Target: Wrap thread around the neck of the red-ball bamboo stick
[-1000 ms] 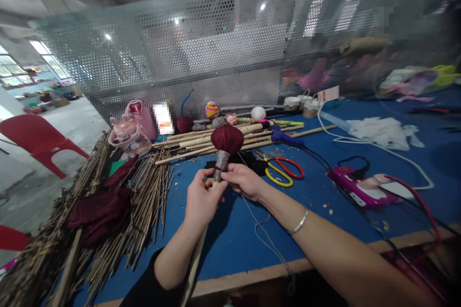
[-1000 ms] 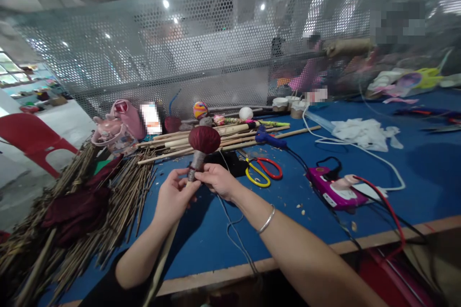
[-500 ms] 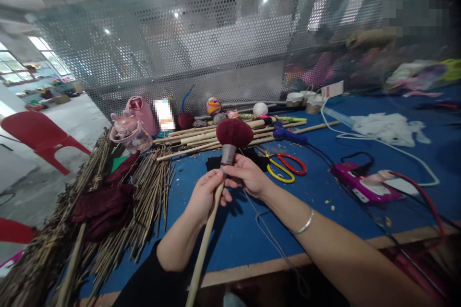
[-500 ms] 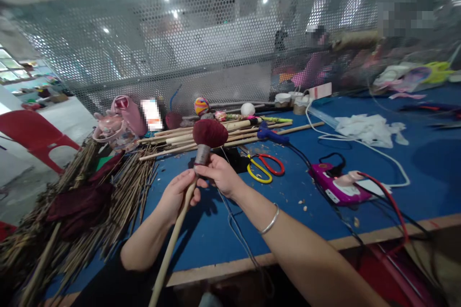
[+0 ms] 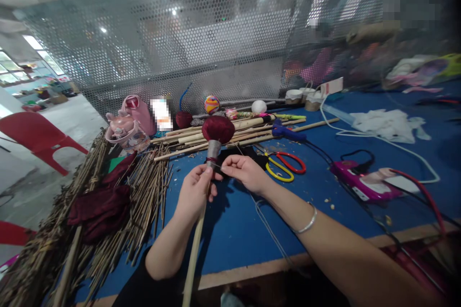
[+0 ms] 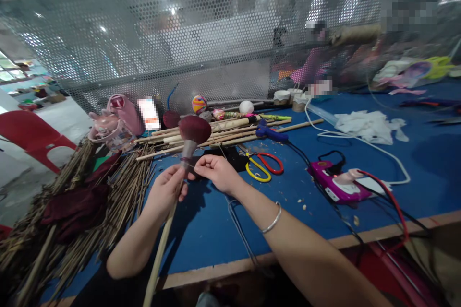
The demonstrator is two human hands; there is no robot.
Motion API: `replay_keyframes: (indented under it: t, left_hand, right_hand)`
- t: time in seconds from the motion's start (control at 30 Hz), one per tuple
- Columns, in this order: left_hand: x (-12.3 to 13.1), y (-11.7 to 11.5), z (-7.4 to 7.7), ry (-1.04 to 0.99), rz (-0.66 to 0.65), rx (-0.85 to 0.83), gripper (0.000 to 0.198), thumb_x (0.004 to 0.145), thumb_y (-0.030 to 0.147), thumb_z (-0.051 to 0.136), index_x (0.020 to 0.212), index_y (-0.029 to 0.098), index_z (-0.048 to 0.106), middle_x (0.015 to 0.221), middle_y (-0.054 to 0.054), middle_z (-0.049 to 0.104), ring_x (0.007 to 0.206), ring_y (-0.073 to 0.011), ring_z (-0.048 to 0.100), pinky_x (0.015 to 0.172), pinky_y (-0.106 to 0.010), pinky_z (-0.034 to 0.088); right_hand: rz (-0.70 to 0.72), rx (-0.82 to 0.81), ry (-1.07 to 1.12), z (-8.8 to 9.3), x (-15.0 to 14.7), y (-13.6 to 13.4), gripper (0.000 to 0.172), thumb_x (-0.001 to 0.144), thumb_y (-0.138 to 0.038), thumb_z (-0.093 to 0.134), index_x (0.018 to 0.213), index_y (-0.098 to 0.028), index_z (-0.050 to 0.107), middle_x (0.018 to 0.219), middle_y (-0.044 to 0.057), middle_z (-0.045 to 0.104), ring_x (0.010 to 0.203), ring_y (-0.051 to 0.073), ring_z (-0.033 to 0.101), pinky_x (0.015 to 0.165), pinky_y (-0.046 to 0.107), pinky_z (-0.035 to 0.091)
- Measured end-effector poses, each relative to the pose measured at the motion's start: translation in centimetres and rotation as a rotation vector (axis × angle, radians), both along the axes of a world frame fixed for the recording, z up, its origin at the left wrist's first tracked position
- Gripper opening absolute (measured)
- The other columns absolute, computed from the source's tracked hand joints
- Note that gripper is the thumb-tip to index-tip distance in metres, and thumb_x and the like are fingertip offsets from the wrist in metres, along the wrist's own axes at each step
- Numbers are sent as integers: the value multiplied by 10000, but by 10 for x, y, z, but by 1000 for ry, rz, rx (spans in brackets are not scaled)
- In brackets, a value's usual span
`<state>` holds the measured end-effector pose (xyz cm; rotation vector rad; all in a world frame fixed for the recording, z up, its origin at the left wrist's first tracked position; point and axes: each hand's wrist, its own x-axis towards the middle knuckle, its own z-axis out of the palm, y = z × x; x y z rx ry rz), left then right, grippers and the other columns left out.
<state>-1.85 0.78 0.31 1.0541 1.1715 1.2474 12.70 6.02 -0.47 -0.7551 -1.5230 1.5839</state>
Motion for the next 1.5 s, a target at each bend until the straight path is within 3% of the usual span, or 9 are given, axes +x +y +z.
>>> replay_keyframes:
  t: [0.17,0.33,0.53,0.67,0.83,0.97,1.07,1.2,1.5]
  left_hand:
    - [0,-2,4,-232,-123,-143,296,722,408,604,735,152,456,607,52,460,359,5,284,305,-108,202]
    - [4,-6,5,-326,-150,-189,278,740,407,591,791,175,446,554,83,391,348,13,192,314,-91,125]
    - [9,-8,5,-196,-114,-129,285,781,453,511,829,176,467,522,81,397,330,-6,223,292,-105,180]
    - [13,-10,-1,-64,-116,-42,309,798,482,470,819,173,479,495,71,416,320,-35,298,277,-134,257]
    - [11,-5,-8,-312,-194,-209,330,786,510,450,796,181,475,427,97,327,269,-33,225,253,-143,221]
    - [6,-2,-7,-223,-207,-270,312,774,458,488,779,146,507,497,46,434,357,-61,407,328,-161,334]
    - [5,-3,-3,-159,-123,-233,263,762,414,495,721,156,466,580,27,471,367,-37,375,319,-142,267]
    - [8,-6,1,-102,-84,-252,181,731,345,512,742,195,411,540,80,359,335,-14,244,322,-124,131]
    - [11,-6,4,-26,-83,-267,215,751,403,493,770,210,397,519,98,268,334,-18,208,324,-132,117]
  right_hand:
    - [25,-27,41,4,4,-3,241,704,-350,642,721,-120,571,468,-66,440,371,14,239,386,190,158]
    - [-8,-62,57,2,3,0,254,684,-364,658,699,-125,573,413,-88,357,348,13,200,362,195,99]
    - [18,-159,79,0,3,4,261,665,-350,674,691,-128,540,449,-73,450,315,5,212,325,187,89]
    - [169,-222,104,-1,4,6,298,662,-325,685,847,-141,543,652,-29,580,311,-9,231,297,177,99]
    - [249,-330,154,-8,3,7,257,697,-324,662,841,-142,552,664,-37,542,322,-19,198,297,160,72]
    - [202,-308,110,-18,2,9,275,690,-321,667,852,-130,552,610,-42,525,323,-10,201,294,163,79]
    - [186,-281,63,-22,0,9,306,698,-341,654,887,-125,548,536,-67,466,319,-3,169,294,168,86]
    - [163,-234,14,-17,-3,6,320,709,-364,639,906,-139,525,465,-101,382,308,11,171,291,167,106]
    - [97,-140,-94,2,5,0,281,673,-382,652,726,-132,537,411,-103,334,337,16,211,341,182,108]
